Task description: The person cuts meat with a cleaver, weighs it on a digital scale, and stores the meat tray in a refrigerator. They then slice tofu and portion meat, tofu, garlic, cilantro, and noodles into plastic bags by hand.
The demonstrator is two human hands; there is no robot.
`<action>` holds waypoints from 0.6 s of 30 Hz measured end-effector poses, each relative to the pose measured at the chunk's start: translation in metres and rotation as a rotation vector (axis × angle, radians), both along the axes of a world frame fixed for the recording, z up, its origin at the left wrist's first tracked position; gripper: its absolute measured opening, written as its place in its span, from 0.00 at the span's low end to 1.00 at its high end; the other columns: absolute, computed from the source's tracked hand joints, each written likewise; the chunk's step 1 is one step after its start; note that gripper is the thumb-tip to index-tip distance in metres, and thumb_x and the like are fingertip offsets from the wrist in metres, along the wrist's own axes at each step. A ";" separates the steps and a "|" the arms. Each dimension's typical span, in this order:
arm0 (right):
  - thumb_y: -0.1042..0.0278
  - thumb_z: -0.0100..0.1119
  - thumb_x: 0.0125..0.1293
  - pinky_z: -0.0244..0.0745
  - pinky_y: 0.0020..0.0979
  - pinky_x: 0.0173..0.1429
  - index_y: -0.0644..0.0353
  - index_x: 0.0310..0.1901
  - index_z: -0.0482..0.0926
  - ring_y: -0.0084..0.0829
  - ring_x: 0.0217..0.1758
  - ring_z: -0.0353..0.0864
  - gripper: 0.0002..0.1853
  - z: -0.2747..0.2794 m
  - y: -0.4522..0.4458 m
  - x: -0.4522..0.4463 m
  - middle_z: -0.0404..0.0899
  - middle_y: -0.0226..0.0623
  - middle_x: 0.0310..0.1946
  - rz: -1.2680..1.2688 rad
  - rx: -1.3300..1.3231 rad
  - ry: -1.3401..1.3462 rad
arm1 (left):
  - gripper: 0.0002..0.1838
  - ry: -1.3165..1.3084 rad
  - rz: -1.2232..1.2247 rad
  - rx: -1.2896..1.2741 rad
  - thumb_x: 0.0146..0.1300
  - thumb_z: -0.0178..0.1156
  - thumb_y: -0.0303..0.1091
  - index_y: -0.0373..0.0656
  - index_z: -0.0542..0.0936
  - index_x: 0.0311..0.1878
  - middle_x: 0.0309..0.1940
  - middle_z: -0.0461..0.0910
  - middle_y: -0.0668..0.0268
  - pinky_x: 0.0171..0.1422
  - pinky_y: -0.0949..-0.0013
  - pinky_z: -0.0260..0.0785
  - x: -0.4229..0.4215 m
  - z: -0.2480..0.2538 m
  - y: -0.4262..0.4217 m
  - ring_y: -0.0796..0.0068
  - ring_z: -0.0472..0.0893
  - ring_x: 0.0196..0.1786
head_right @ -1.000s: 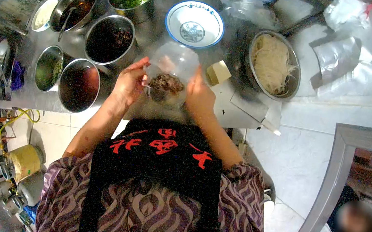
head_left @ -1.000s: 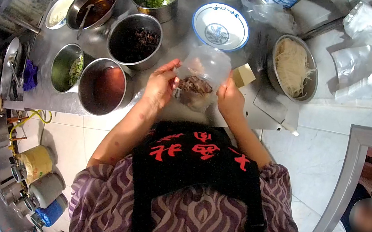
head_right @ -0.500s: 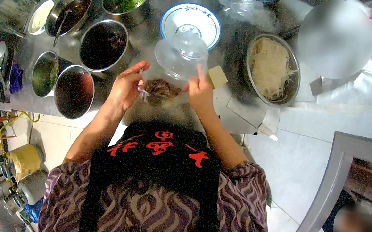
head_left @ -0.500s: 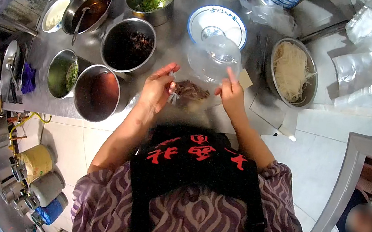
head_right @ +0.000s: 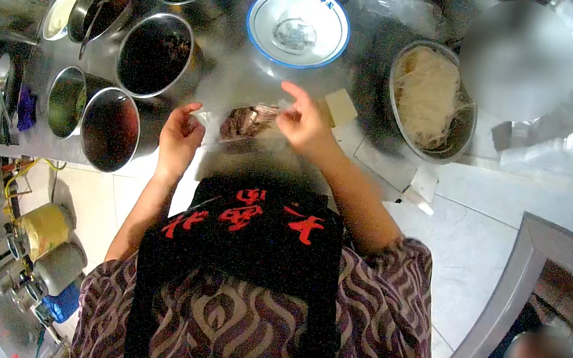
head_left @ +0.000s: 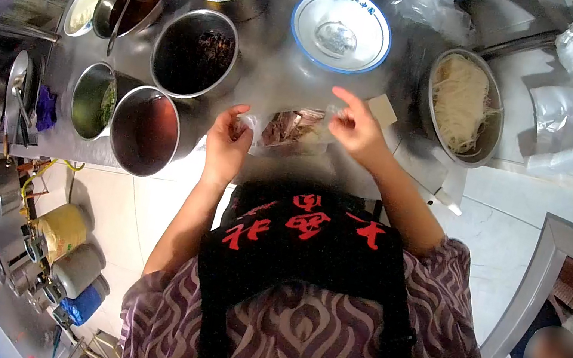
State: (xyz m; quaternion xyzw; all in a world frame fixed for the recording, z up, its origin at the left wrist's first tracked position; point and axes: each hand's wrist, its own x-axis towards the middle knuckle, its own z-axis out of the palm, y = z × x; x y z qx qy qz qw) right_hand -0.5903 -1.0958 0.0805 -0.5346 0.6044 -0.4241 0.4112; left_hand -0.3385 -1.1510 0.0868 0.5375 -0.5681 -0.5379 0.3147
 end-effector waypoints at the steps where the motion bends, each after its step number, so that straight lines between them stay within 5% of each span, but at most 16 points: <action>1: 0.74 0.55 0.60 0.67 0.22 0.34 0.59 0.60 0.66 0.20 0.29 0.70 0.24 0.013 0.012 0.008 0.73 0.32 0.31 -0.027 0.000 0.067 | 0.19 -0.146 -0.036 -0.105 0.53 0.55 0.18 0.38 0.75 0.50 0.31 0.72 0.66 0.31 0.76 0.62 0.002 0.001 0.002 0.81 0.68 0.27; 5: 0.75 0.53 0.59 0.73 0.29 0.40 0.55 0.56 0.70 0.29 0.35 0.77 0.21 0.072 0.042 0.024 0.76 0.42 0.37 -0.123 -0.020 0.164 | 0.17 -0.249 0.004 -0.601 0.50 0.56 0.17 0.38 0.76 0.45 0.25 0.67 0.63 0.35 0.70 0.64 0.004 0.033 0.007 0.70 0.68 0.27; 6: 0.76 0.52 0.59 0.73 0.30 0.42 0.54 0.55 0.71 0.31 0.37 0.78 0.21 0.075 0.047 0.023 0.76 0.43 0.39 -0.140 -0.033 0.150 | 0.14 -0.327 -0.027 -0.636 0.50 0.56 0.18 0.38 0.76 0.43 0.25 0.68 0.62 0.34 0.67 0.65 0.004 0.037 0.008 0.67 0.69 0.27; 9: 0.77 0.51 0.57 0.74 0.35 0.43 0.54 0.53 0.72 0.40 0.40 0.78 0.20 0.061 0.052 0.011 0.75 0.44 0.41 -0.121 -0.130 0.731 | 0.07 -0.545 -0.119 -0.759 0.51 0.58 0.23 0.39 0.76 0.35 0.27 0.71 0.58 0.34 0.61 0.67 0.007 0.044 0.005 0.58 0.73 0.28; 11: 0.77 0.50 0.57 0.74 0.38 0.44 0.54 0.52 0.72 0.43 0.42 0.77 0.19 0.069 0.062 0.015 0.74 0.44 0.41 -0.037 0.007 0.733 | 0.03 -0.683 -0.266 -0.732 0.50 0.59 0.25 0.38 0.76 0.29 0.30 0.73 0.55 0.38 0.59 0.69 0.012 0.034 0.007 0.54 0.76 0.32; 16: 0.76 0.51 0.56 0.73 0.39 0.44 0.54 0.50 0.74 0.44 0.42 0.76 0.18 0.085 0.070 0.032 0.73 0.41 0.37 0.111 -0.019 0.671 | 0.09 0.247 -0.424 -0.229 0.51 0.60 0.20 0.40 0.76 0.37 0.46 0.75 0.58 0.54 0.67 0.64 -0.014 0.022 0.021 0.65 0.74 0.50; 18: 0.76 0.52 0.55 0.73 0.38 0.42 0.53 0.47 0.76 0.41 0.39 0.76 0.16 0.078 0.067 0.039 0.72 0.39 0.33 0.127 -0.205 0.659 | 0.12 0.346 -0.481 -0.133 0.51 0.60 0.19 0.41 0.75 0.39 0.47 0.74 0.60 0.55 0.67 0.64 -0.025 0.007 0.021 0.67 0.73 0.51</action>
